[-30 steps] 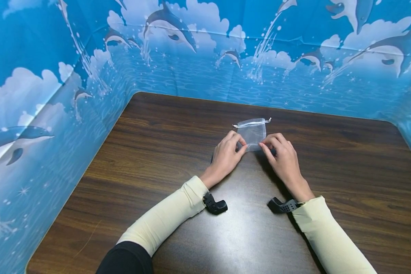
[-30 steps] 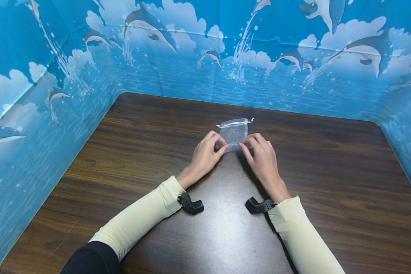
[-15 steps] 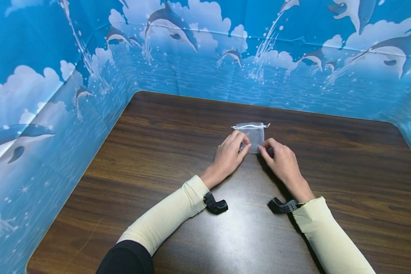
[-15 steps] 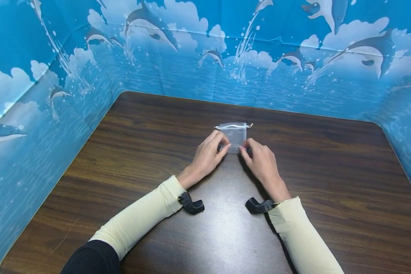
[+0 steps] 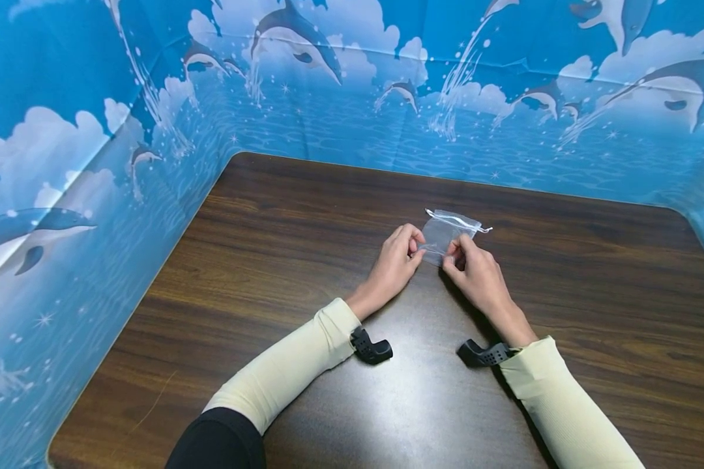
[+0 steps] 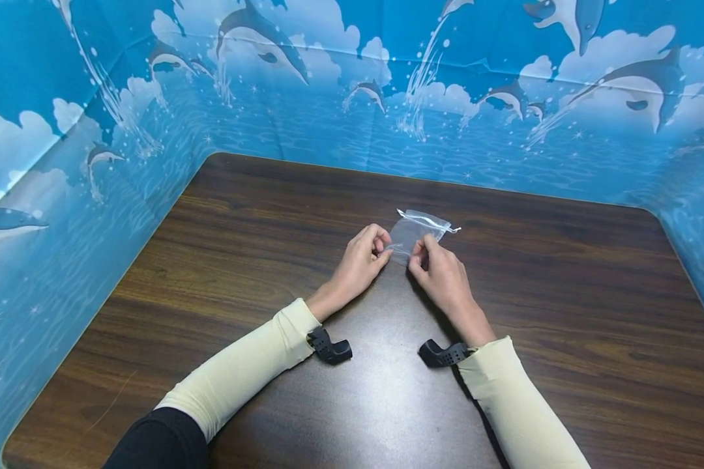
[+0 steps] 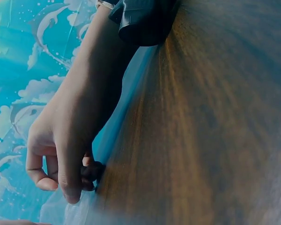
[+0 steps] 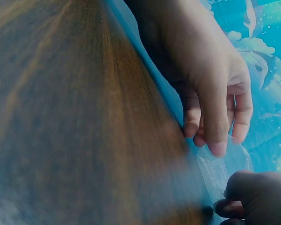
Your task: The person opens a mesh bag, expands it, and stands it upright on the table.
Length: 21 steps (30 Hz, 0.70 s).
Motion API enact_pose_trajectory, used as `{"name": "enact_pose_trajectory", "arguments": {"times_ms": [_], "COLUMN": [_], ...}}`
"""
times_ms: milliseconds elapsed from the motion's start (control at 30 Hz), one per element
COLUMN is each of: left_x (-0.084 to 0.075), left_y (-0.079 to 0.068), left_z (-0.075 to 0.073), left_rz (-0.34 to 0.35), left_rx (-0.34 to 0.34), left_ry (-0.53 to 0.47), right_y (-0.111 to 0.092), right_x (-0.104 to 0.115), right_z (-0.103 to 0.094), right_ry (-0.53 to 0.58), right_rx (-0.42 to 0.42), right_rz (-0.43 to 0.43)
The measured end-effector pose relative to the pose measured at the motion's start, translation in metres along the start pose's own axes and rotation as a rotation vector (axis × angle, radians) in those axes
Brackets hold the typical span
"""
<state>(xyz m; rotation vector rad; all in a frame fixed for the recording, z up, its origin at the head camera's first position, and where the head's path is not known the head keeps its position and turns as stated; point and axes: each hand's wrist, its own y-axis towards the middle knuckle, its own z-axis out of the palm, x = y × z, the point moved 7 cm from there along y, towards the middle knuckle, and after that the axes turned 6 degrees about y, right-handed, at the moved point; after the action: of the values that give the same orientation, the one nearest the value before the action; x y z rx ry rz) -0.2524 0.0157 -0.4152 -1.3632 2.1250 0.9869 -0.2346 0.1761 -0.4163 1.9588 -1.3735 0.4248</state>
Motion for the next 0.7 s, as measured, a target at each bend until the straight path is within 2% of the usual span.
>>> {"name": "enact_pose_trajectory", "arguments": {"times_ms": [233, 467, 700], "left_x": [-0.0003, -0.0023, -0.0065], "left_y": [-0.001, -0.0033, -0.0039], "left_z": [0.0004, -0.0039, -0.0049], "left_rz": [-0.018, -0.013, 0.019], "left_rx": [0.02, -0.026, -0.039], "left_ry": [0.057, 0.155, 0.164], "right_y": [0.0013, 0.0016, 0.0008], "right_x": [0.0007, 0.0016, 0.0025], "right_z": [0.0021, -0.0016, -0.0047], "right_ry": [-0.046, -0.154, -0.135], "right_rx": [0.019, -0.022, -0.054], "right_rz": [0.012, 0.01, 0.006]}}
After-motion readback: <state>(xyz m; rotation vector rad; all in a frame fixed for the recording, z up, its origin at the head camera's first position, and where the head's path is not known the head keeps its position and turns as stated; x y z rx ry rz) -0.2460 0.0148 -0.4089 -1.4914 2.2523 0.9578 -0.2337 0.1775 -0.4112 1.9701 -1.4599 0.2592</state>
